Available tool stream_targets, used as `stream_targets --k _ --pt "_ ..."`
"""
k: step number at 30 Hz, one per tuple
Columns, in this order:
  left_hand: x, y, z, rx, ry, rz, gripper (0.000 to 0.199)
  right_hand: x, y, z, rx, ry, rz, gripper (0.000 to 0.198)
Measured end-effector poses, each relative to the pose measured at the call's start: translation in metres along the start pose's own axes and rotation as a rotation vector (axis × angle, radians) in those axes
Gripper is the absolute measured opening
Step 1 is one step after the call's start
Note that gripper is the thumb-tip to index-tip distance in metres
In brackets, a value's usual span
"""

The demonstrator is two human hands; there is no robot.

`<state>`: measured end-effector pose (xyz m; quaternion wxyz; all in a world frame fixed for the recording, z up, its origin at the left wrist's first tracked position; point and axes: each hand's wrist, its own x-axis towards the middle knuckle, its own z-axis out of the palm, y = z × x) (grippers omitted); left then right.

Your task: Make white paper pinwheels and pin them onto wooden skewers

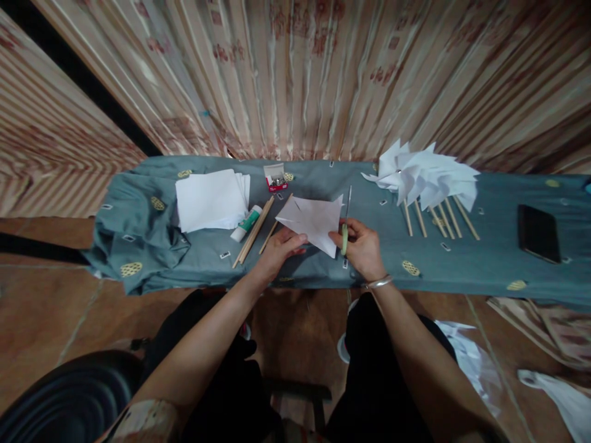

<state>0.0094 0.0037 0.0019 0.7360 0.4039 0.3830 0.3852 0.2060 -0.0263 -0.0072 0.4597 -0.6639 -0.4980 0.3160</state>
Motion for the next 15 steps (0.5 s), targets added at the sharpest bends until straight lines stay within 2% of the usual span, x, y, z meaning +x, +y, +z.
stream_targets --k 4,9,13,15 --pt "0.005 -0.008 0.004 0.056 0.097 -0.001 0.046 -0.004 -0.003 0.009 0.049 -0.023 0.002 0.042" --pt "0.010 -0.013 0.006 0.122 0.158 0.080 0.023 -0.010 -0.012 0.010 0.137 -0.087 0.034 0.043" --pt "0.012 -0.003 0.002 0.226 0.181 0.231 0.015 -0.019 -0.020 0.001 0.228 -0.234 0.113 0.046" --pt "0.014 0.004 -0.002 0.299 0.239 0.296 0.016 -0.024 -0.022 -0.005 0.258 -0.344 0.165 0.049"
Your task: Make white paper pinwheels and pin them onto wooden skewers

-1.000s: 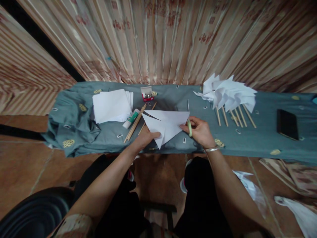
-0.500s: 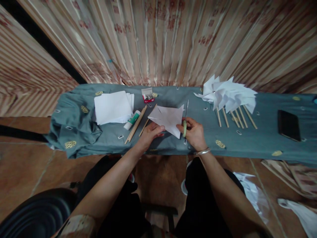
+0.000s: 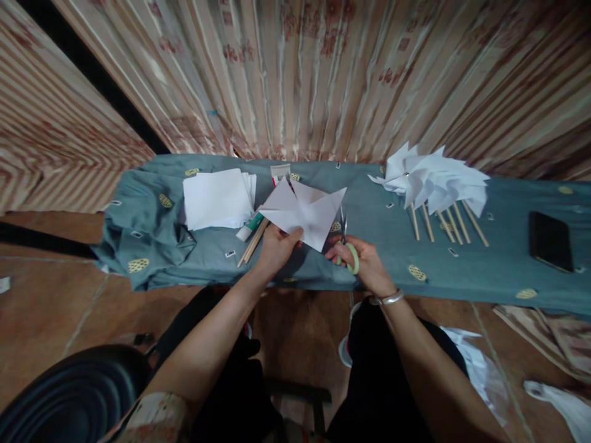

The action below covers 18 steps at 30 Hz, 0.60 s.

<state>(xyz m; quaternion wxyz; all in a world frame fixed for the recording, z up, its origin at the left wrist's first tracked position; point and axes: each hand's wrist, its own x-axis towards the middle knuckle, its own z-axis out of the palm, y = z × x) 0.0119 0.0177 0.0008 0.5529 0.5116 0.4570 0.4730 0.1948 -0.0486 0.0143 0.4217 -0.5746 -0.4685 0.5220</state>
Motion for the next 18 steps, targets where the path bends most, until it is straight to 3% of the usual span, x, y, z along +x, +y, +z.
stream_targets --k 4,7,18 --pt "0.011 0.004 -0.007 0.107 0.143 0.026 0.017 -0.011 -0.002 -0.006 0.044 -0.273 0.123 0.056" --pt "0.015 0.006 -0.007 0.078 0.178 0.027 0.015 -0.013 -0.001 -0.006 0.048 -0.429 0.204 0.060" --pt "0.013 -0.002 -0.001 0.085 0.109 0.071 0.016 -0.009 0.002 -0.001 0.013 -0.423 0.182 0.058"
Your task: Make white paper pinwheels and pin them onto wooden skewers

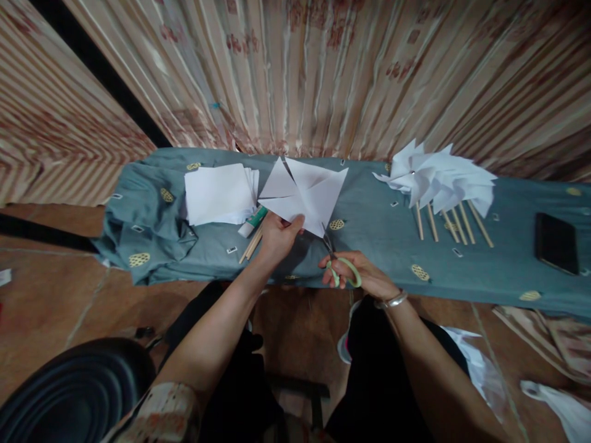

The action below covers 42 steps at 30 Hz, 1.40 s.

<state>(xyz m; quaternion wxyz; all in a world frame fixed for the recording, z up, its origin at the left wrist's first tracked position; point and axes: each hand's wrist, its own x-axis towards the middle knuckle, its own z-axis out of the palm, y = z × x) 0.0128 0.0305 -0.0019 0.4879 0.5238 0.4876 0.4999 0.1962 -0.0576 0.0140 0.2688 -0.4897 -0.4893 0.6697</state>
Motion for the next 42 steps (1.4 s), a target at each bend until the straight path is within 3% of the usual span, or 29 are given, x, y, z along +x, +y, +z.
stream_targets --k 9,28,42 --pt "-0.006 0.012 0.003 -0.014 -0.020 -0.048 0.018 0.001 0.003 -0.002 -0.092 0.002 -0.035 0.054" --pt "-0.009 0.014 0.004 -0.039 -0.047 -0.044 0.016 0.001 0.000 -0.001 -0.115 0.010 -0.014 0.056" --pt "-0.005 0.003 0.002 -0.058 -0.068 0.092 0.017 0.002 -0.005 0.002 -0.097 0.012 0.020 0.059"
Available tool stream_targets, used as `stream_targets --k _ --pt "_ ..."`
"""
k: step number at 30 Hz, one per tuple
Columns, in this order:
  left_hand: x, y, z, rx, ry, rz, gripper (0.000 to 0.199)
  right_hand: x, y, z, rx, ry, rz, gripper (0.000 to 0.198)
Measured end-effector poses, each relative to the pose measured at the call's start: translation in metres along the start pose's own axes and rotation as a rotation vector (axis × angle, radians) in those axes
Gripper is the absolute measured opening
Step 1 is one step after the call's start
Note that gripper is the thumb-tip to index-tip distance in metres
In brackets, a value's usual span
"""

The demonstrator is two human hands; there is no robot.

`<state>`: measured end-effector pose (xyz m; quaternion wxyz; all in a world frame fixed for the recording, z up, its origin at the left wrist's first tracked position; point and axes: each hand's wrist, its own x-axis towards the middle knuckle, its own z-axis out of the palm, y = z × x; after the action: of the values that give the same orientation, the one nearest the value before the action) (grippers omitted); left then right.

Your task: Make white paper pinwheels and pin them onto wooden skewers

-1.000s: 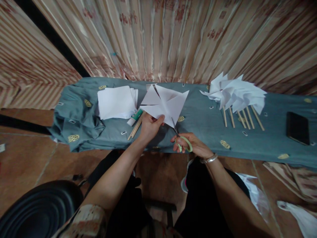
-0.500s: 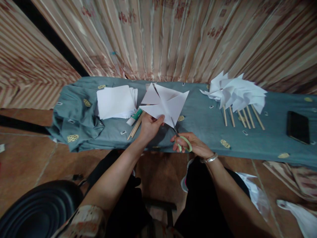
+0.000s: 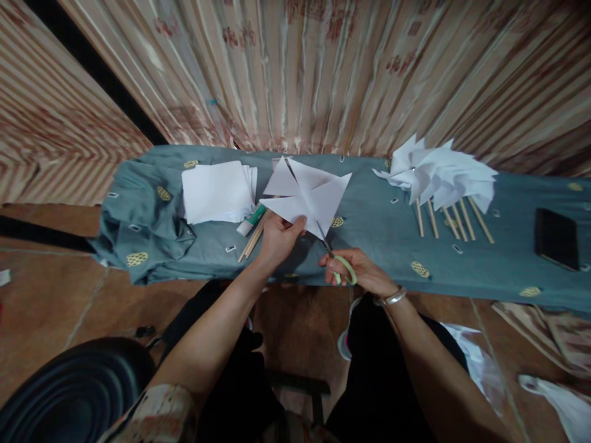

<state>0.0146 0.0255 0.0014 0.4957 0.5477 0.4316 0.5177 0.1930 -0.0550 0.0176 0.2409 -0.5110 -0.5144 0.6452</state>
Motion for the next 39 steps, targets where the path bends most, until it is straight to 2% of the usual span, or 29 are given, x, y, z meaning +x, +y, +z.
stream_targets --k 11,17,26,39 --pt "0.000 0.005 -0.002 -0.050 0.005 -0.031 0.013 0.002 0.005 0.002 0.060 0.032 0.016 0.051" --pt "0.001 0.002 -0.002 -0.051 -0.008 0.011 0.012 0.004 0.008 0.003 0.105 0.044 0.029 0.052" --pt "0.002 0.000 -0.003 -0.068 -0.003 0.003 0.014 0.006 0.011 0.002 0.121 0.061 0.025 0.048" --pt "-0.004 0.000 0.004 -0.149 -0.068 -0.084 0.020 0.003 0.004 0.002 0.113 0.085 0.011 0.050"
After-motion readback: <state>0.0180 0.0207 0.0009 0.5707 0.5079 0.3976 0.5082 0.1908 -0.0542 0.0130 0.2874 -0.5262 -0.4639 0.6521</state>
